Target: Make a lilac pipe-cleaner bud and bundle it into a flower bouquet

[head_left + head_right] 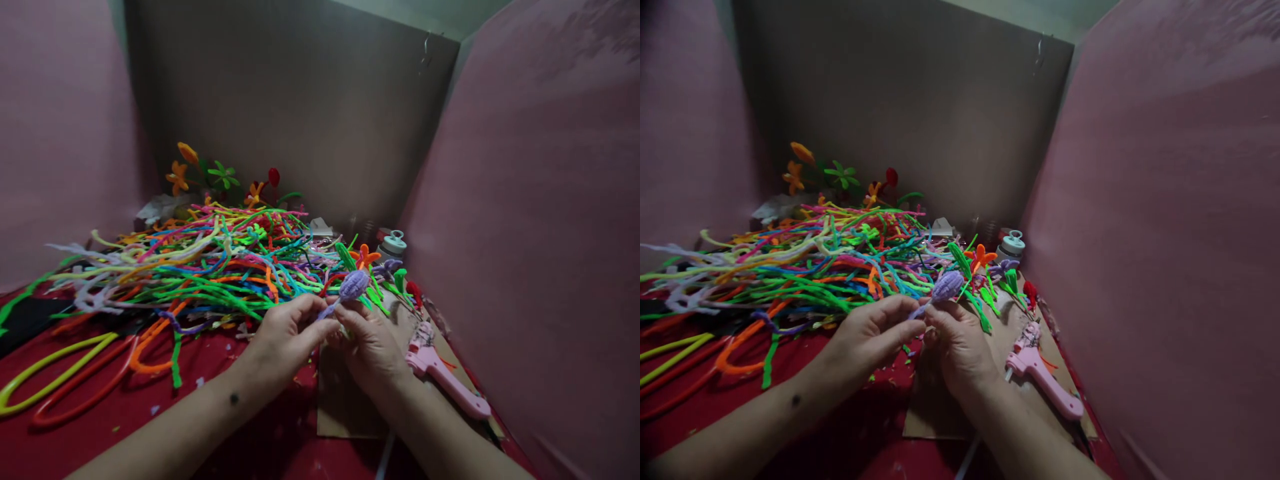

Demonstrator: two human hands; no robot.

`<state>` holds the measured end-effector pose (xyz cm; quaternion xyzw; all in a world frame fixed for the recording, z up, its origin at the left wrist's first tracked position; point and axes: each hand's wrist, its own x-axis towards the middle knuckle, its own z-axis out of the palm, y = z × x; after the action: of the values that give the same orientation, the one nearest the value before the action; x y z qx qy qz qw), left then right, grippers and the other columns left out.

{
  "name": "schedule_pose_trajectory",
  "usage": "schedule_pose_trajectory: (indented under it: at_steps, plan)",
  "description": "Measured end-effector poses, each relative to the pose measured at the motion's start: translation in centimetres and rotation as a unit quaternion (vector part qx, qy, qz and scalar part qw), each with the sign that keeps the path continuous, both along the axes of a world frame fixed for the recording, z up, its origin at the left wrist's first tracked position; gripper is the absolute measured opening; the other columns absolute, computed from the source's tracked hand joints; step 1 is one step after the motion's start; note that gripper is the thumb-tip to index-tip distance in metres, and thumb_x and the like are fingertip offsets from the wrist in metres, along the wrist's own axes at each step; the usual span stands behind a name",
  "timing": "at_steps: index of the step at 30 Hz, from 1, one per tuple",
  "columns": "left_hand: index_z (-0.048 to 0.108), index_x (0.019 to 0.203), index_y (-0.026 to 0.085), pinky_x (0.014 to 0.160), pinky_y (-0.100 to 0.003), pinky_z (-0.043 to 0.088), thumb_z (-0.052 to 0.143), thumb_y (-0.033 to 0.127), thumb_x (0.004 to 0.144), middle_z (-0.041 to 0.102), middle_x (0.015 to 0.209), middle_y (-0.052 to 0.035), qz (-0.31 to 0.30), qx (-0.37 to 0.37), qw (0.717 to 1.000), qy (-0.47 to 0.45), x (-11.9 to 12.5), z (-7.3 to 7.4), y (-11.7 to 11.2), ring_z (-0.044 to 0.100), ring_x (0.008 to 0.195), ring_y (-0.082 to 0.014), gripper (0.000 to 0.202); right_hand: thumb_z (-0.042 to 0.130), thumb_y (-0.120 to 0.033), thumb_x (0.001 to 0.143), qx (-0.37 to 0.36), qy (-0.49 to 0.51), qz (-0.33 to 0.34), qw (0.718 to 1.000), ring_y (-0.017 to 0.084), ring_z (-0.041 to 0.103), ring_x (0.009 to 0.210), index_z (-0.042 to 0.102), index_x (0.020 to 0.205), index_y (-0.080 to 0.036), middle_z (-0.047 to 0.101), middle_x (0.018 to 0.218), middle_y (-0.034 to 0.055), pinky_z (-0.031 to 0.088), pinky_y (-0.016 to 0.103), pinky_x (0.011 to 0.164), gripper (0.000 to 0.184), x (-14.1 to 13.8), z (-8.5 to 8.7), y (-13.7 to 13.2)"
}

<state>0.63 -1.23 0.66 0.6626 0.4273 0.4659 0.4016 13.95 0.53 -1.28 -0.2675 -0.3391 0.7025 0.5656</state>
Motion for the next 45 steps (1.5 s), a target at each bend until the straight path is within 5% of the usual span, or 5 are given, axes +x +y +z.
schedule_pose_trajectory:
  at_steps: [5, 11, 26, 38, 45]
  plan:
    - [0.062, 0.088, 0.018, 0.069, -0.025, 0.045, 0.046, 0.023, 0.084, 0.063, 0.076, -0.0028, 0.054, 0.215, 0.966, 0.129, -0.2, -1.4, 0.3, 0.058, 0.071, -0.0138, 0.017, 0.074, -0.021, 0.062, 0.036, -0.050, -0.019, 0.998, 0.007, 0.044, 0.057, 0.072, 0.076, -0.016, 0.058, 0.064, -0.0016, 0.032, 0.017, 0.047, 0.015, -0.2, 0.3, -0.3]
    - [0.054, 0.065, 0.017, 0.032, -0.016, 0.029, 0.051, 0.031, 0.080, 0.044, 0.048, 0.0074, 0.010, -0.063, 0.997, -0.035, -0.2, 0.8, 0.3, 0.037, 0.033, -0.0044, 0.020, 0.070, -0.025, 0.068, 0.064, -0.090, 0.005, 0.994, 0.008, 0.045, 0.060, 0.070, 0.080, -0.017, 0.057, 0.067, -0.0008, 0.035, 0.019, 0.055, 0.014, 0.3, 0.3, -0.5]
    - [0.056, 0.080, 0.015, 0.023, -0.012, 0.032, 0.051, 0.021, 0.082, 0.045, 0.052, 0.0076, -0.245, -0.308, 0.864, -0.313, -1.0, -0.1, 1.0, 0.015, 0.028, 0.0005, 0.007, 0.068, -0.019, 0.068, 0.074, -0.034, 0.064, 0.995, 0.010, 0.053, 0.063, 0.071, 0.080, -0.015, 0.063, 0.064, 0.0001, 0.042, 0.023, 0.070, 0.012, 0.5, 0.3, 0.0]
    - [0.065, 0.081, 0.020, 0.066, -0.024, 0.041, 0.054, 0.025, 0.079, 0.061, 0.072, -0.0020, 0.040, 0.123, 0.986, 0.107, 0.0, -1.1, 0.2, 0.054, 0.067, -0.0136, 0.012, 0.070, -0.018, 0.065, 0.055, -0.034, -0.021, 0.998, 0.009, 0.051, 0.057, 0.069, 0.075, -0.016, 0.062, 0.067, -0.0003, 0.041, 0.022, 0.058, 0.010, 0.0, -0.5, 0.3]
    - [0.055, 0.060, 0.016, 0.034, -0.016, 0.025, 0.057, 0.027, 0.075, 0.044, 0.043, 0.0069, -0.030, -0.132, 0.984, -0.118, 0.2, 0.9, 0.2, 0.033, 0.033, -0.0040, 0.019, 0.071, -0.026, 0.067, 0.068, -0.049, 0.014, 0.996, 0.011, 0.052, 0.062, 0.070, 0.079, -0.017, 0.062, 0.069, 0.0011, 0.042, 0.023, 0.060, 0.015, 0.2, 0.3, -0.2]
